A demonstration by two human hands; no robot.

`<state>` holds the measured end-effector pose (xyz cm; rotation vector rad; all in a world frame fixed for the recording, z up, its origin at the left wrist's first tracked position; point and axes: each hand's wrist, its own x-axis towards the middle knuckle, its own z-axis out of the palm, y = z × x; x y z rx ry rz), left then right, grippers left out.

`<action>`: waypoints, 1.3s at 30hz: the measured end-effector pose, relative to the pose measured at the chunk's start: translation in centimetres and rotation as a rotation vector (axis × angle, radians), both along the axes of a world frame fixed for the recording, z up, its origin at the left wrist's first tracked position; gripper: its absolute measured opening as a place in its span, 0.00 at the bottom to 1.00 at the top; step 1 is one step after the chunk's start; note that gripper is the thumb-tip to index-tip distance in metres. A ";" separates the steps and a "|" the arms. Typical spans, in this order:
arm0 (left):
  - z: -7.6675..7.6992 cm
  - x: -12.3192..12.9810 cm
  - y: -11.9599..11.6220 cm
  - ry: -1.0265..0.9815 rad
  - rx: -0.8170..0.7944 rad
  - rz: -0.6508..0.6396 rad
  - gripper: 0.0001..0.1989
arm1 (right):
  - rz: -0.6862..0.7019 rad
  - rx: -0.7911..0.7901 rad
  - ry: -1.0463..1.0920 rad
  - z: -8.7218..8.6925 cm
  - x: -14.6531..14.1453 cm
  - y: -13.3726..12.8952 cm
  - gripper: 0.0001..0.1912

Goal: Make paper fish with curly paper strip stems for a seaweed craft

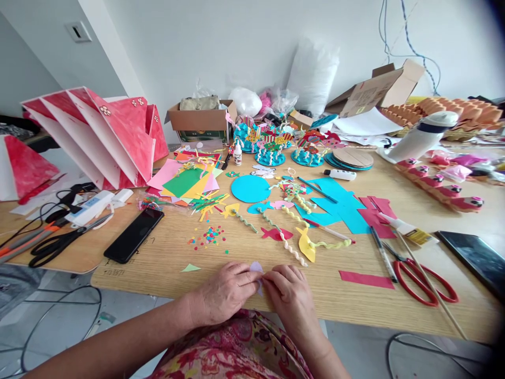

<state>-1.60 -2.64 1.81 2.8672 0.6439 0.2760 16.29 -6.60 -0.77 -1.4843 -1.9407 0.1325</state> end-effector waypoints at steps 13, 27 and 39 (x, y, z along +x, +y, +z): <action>-0.5 0.0 0.2 -0.085 -0.031 0.022 0.13 | -0.018 -0.126 0.052 -0.5 0.3 0.1 0.10; -0.2 0.0 1.4 -0.124 -0.129 0.041 0.14 | -0.029 -0.173 0.115 -0.2 0.3 0.3 0.10; -0.8 0.6 0.6 -0.161 -0.099 0.107 0.13 | -0.023 -0.175 0.128 -0.3 0.4 0.3 0.08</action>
